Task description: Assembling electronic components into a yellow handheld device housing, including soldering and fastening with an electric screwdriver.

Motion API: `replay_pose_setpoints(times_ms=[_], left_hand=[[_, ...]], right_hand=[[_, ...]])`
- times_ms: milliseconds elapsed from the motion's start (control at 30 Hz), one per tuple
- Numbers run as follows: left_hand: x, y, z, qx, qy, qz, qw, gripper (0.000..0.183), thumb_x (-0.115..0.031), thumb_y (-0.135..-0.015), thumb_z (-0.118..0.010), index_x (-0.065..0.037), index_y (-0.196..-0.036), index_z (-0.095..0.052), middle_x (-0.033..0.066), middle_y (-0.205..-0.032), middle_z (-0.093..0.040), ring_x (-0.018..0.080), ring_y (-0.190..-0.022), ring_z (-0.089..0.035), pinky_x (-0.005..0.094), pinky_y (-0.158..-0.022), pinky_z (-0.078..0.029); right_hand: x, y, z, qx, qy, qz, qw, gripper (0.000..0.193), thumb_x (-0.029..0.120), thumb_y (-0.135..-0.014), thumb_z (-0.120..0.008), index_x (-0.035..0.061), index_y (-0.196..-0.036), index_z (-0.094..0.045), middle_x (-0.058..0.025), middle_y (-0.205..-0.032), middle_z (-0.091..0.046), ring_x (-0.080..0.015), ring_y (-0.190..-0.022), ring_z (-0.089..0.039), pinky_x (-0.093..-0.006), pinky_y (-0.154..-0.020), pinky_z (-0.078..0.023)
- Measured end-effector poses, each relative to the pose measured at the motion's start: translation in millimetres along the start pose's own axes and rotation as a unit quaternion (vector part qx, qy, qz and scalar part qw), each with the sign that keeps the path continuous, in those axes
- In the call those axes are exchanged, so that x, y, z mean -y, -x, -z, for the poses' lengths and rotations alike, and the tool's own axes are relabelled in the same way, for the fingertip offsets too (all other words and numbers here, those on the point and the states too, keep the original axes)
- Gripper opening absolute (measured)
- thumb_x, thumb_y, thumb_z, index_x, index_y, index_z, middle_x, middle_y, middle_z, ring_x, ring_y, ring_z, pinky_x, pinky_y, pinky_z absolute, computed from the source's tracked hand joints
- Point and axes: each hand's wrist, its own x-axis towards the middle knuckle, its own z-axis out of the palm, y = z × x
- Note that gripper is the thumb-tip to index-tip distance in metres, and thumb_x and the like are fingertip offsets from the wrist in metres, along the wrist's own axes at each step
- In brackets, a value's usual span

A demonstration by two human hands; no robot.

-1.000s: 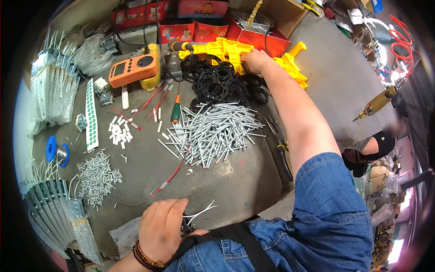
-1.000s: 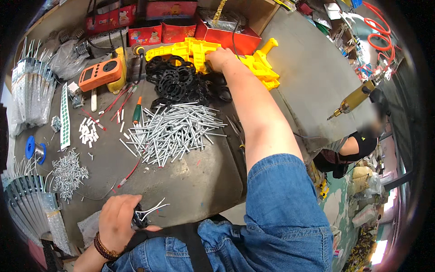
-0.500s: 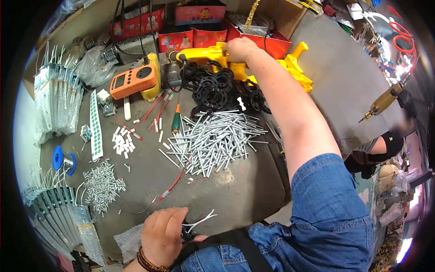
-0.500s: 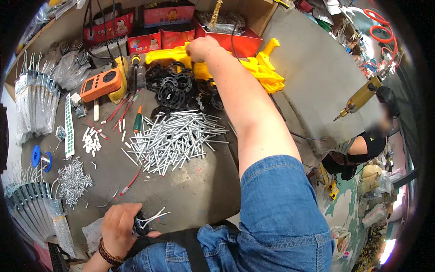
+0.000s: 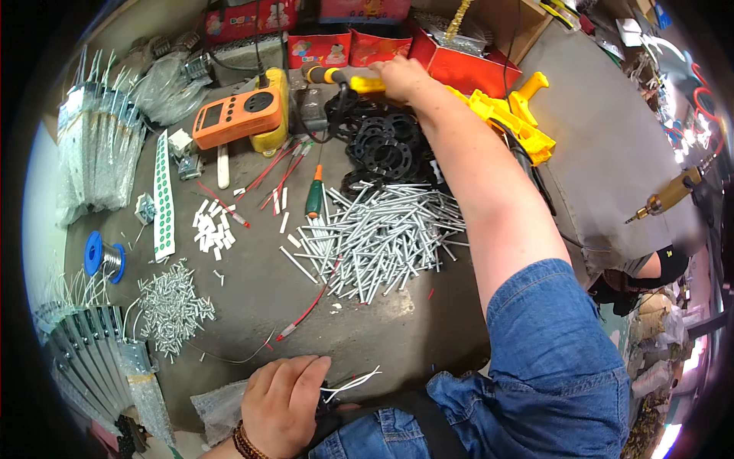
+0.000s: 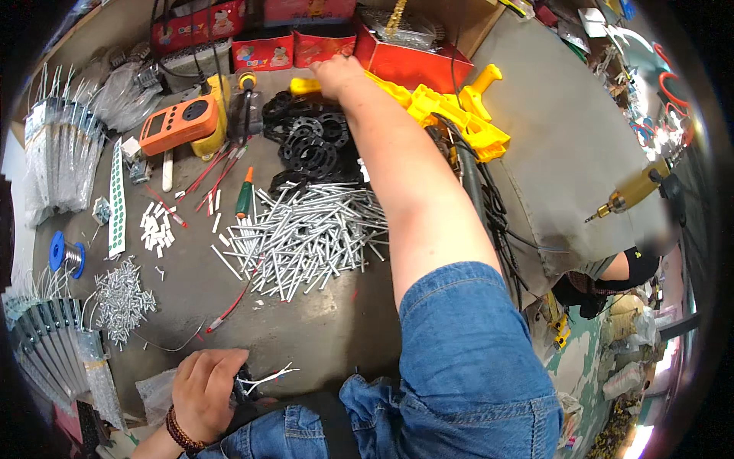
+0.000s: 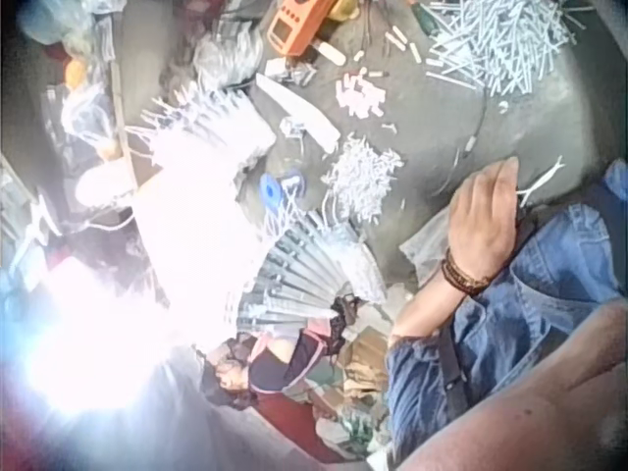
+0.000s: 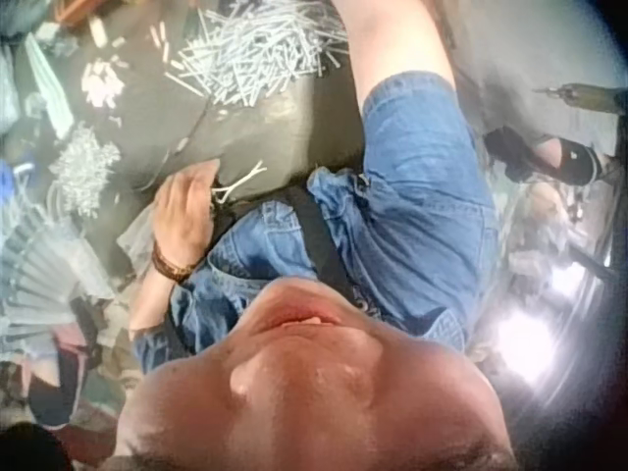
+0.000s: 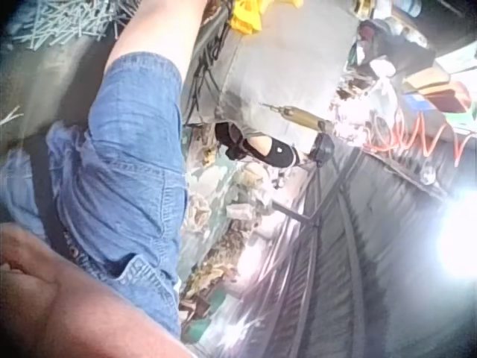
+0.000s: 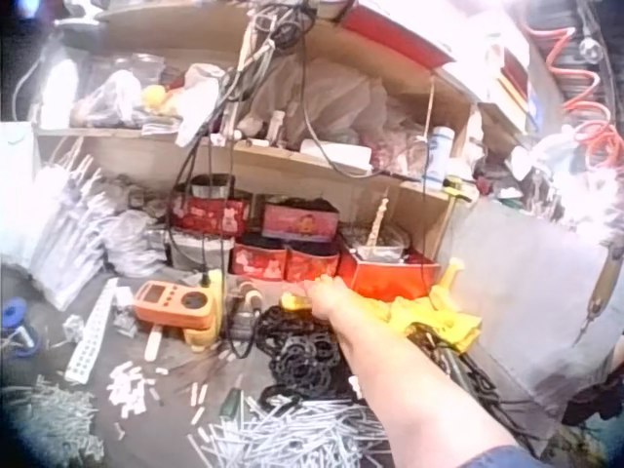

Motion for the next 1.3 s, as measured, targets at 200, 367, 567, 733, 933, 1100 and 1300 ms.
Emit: replay_pose_setpoints(times_ms=[200, 367, 567, 733, 933, 1100, 1300], left_hand=[[-5.2, -2.5, -1.1, -0.011, 0.040, -0.003, 0.999, 0.067, -0.046, -0.071, -0.083, 0.000, -0.115, -0.063, 0.0138, -0.102, -0.066, 0.0321, -0.092, -0.063, 0.0419, -0.083, -0.050], [-2.6, -1.8, 6.6, -0.012, 0.043, -0.043, 0.998, 0.084, -0.053, -0.066, -0.084, 0.000, -0.125, -0.057, 0.0154, -0.115, -0.062, 0.0346, -0.103, -0.060, 0.0437, -0.090, -0.048], [-26.8, -9.9, 12.0, -0.147, 0.695, 0.064, 0.701, 0.088, -0.019, -0.073, -0.090, -0.001, -0.144, -0.042, 0.0135, -0.136, -0.055, 0.0248, -0.123, -0.057, 0.0414, -0.104, -0.045], [-9.5, 35.4, 17.2, -0.237, 0.692, 0.089, 0.676, 0.051, -0.009, -0.091, -0.072, -0.004, -0.136, -0.047, 0.0112, -0.129, -0.059, 0.0241, -0.119, -0.059, 0.0433, -0.106, -0.045], [-7.1, 73.4, 8.5, -0.255, 0.712, 0.078, 0.649, 0.047, -0.011, -0.099, -0.062, -0.003, -0.140, -0.041, 0.0118, -0.133, -0.056, 0.0260, -0.124, -0.056, 0.0469, -0.109, -0.043], [-10.0, 80.1, 10.9, -0.252, 0.708, 0.074, 0.656, 0.047, -0.009, -0.098, -0.063, -0.003, -0.140, -0.041, 0.0120, -0.133, -0.056, 0.0261, -0.123, -0.057, 0.0463, -0.110, -0.042], [-6.7, 91.5, 10.1, -0.254, 0.693, 0.066, 0.672, 0.048, -0.009, -0.098, -0.062, -0.002, -0.140, -0.040, 0.0125, -0.133, -0.056, 0.0266, -0.124, -0.056, 0.0464, -0.111, -0.041]], right_hand=[[-63.6, 56.1, 54.7, -0.148, -0.419, -0.141, 0.885, 0.040, 0.035, -0.081, -0.079, 0.0154, -0.115, -0.073, -0.0075, -0.110, -0.073, -0.0196, -0.100, -0.068, -0.0343, -0.089, -0.052], [-26.2, 191.6, 143.5, -0.190, -0.648, -0.044, 0.736, 0.043, 0.020, -0.099, -0.064, 0.0036, -0.137, -0.052, -0.0088, -0.119, -0.068, -0.0192, -0.112, -0.064, -0.0331, -0.091, -0.054], [123.6, 311.1, 198.5, 0.002, -0.751, 0.216, 0.624, 0.053, 0.028, -0.089, -0.077, -0.0026, -0.128, -0.057, -0.0152, -0.116, -0.067, -0.0261, -0.106, -0.067, -0.0396, -0.092, -0.054], [90.4, 309.0, 158.1, 0.004, -0.273, -0.012, 0.962, 0.031, 0.022, -0.079, -0.080, 0.0031, -0.102, -0.072, -0.0155, -0.103, -0.071, -0.0281, -0.093, -0.069, -0.0359, -0.082, -0.053], [65.8, 330.8, 94.5, 0.146, -0.253, -0.108, 0.950, 0.030, 0.031, -0.081, -0.077, 0.0032, -0.088, -0.070, -0.0167, -0.098, -0.070, -0.0328, -0.096, -0.068, -0.0413, -0.083, -0.053], [77.1, 319.1, 91.7, 0.061, -0.201, -0.157, 0.965, 0.025, 0.028, -0.082, -0.074, 0.0052, -0.090, -0.070, -0.0156, -0.097, -0.072, -0.0330, -0.098, -0.067, -0.0423, -0.085, -0.052], [75.5, 335.3, 103.9, 0.158, -0.123, -0.117, 0.973, 0.024, 0.024, -0.082, -0.062, 0.0044, -0.093, -0.070, -0.0164, -0.097, -0.071, -0.0356, -0.098, -0.067, -0.0449, -0.086, -0.053]])
